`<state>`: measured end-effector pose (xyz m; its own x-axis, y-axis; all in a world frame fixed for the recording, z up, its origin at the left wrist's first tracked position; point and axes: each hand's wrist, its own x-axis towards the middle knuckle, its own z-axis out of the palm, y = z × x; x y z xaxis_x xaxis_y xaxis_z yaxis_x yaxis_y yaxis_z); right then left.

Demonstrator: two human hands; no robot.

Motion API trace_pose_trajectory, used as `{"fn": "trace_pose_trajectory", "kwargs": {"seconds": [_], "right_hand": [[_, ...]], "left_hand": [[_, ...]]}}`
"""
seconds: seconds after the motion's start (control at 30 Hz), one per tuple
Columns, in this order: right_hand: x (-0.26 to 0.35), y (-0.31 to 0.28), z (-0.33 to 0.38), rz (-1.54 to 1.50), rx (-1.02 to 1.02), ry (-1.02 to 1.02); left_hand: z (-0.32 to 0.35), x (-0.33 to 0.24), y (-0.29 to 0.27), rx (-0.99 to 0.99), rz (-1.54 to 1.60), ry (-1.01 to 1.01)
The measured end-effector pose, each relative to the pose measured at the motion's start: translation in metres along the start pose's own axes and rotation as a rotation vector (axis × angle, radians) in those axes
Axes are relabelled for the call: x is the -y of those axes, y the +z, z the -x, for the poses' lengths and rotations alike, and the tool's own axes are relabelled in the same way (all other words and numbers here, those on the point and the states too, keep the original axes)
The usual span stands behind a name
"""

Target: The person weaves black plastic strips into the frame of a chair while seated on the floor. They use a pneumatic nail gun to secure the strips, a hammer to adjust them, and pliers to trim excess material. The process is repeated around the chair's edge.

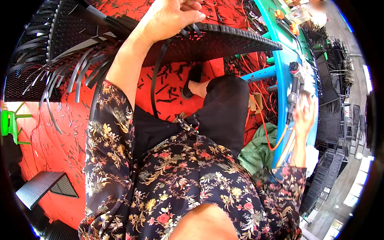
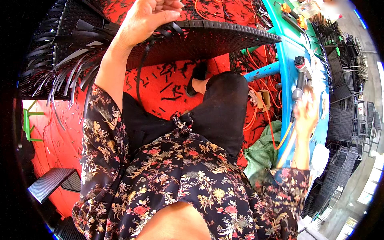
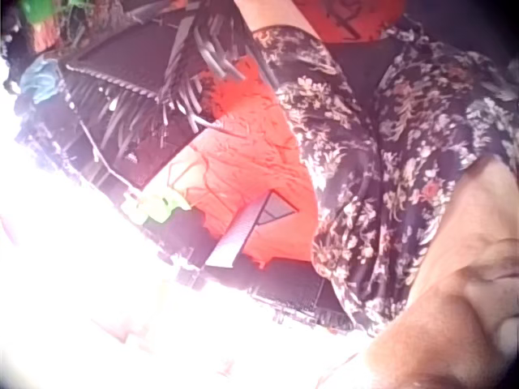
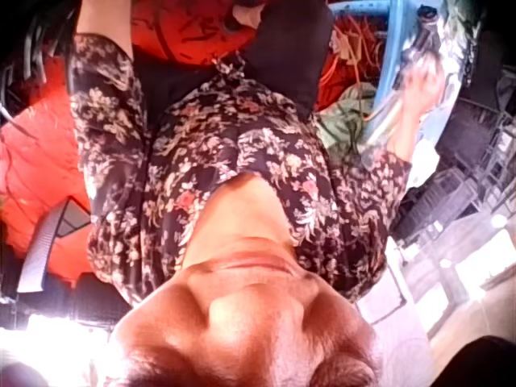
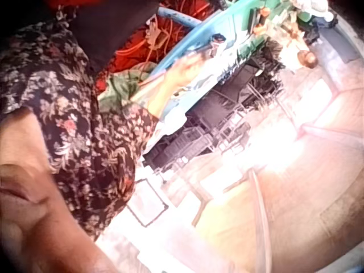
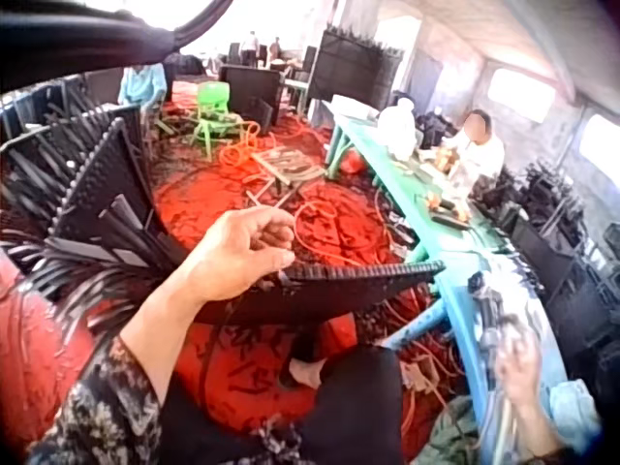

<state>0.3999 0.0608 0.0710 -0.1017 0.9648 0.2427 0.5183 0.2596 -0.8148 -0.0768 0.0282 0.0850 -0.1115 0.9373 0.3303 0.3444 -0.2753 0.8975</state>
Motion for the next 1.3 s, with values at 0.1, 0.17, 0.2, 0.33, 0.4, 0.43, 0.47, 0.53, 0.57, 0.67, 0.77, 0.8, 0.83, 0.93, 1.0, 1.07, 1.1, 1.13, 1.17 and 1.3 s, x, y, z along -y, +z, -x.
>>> {"fn": "trace_pose_trajectory", "kwargs": {"seconds": [0.1,0.17,0.2,0.33,0.4,0.43,0.47,0.53,0.57,0.67,0.77,0.8,0.83,0.93,1.0,1.07,1.1,1.13,1.17,1.3], "right_hand": [[-0.127,-0.132,0.05,0.619,-0.274,0.215],[-0.167,-0.179,0.088,0.888,-0.381,0.472],[-0.188,-0.206,0.107,1.121,-0.323,0.519],[-0.196,-0.225,0.131,1.556,-0.014,0.679],[-0.199,-0.225,0.106,1.398,-0.108,0.211],[-0.129,-0.152,0.056,1.089,0.086,0.341],[-0.142,-0.145,0.041,0.708,0.016,0.066],[-0.034,-0.004,-0.008,0.109,0.14,0.075],[0.014,0.056,-0.017,-0.082,0.226,-0.065],[0.116,0.178,-0.029,-0.168,0.425,-0.435],[0.158,0.24,-0.051,0.091,0.351,-0.827],[0.161,0.249,-0.055,0.216,0.302,-0.929],[0.17,0.251,-0.055,0.342,0.377,-0.815],[0.163,0.251,-0.062,-0.004,0.457,-0.674],[0.167,0.249,-0.06,-0.246,0.49,-0.545],[0.163,0.249,-0.062,-0.38,0.548,-0.398],[0.16,0.252,-0.064,-0.428,0.539,-0.438],[0.16,0.251,-0.063,-0.433,0.53,-0.421],[0.161,0.248,-0.062,-0.437,0.522,-0.403],[0.151,0.25,-0.058,-0.488,0.406,-0.415]], "left_hand": [[-0.002,-0.001,-0.002,0.003,0.103,0.019],[0.0,0.01,0.0,-0.005,0.254,0.074],[0.001,0.013,-0.003,-0.016,0.325,0.103],[-0.001,0.024,-0.001,0.002,0.424,0.134],[-0.002,0.028,-0.001,0.001,0.445,0.141],[0.005,0.025,-0.003,-0.039,0.412,0.106],[0.005,0.018,0.001,-0.041,0.427,0.094],[0.01,0.011,0.0,-0.078,0.398,0.089],[0.013,0.013,0.0,-0.085,0.396,0.11],[0.011,0.029,0.007,-0.043,0.463,0.149],[0.012,0.014,0.012,-0.044,0.464,0.201],[0.014,0.01,0.016,-0.054,0.453,0.219],[0.017,0.01,0.015,-0.058,0.439,0.223],[0.016,0.009,0.017,-0.24,0.256,0.356],[0.015,0.01,0.015,-0.301,0.051,0.456],[0.015,0.011,0.016,-0.33,-0.125,0.565],[0.017,0.01,0.021,-0.354,-0.065,0.504],[0.019,0.005,0.025,-0.344,-0.137,0.465],[0.02,-0.001,0.026,-0.334,-0.21,0.427],[0.022,0.003,0.031,-0.451,-0.506,0.514]]}}
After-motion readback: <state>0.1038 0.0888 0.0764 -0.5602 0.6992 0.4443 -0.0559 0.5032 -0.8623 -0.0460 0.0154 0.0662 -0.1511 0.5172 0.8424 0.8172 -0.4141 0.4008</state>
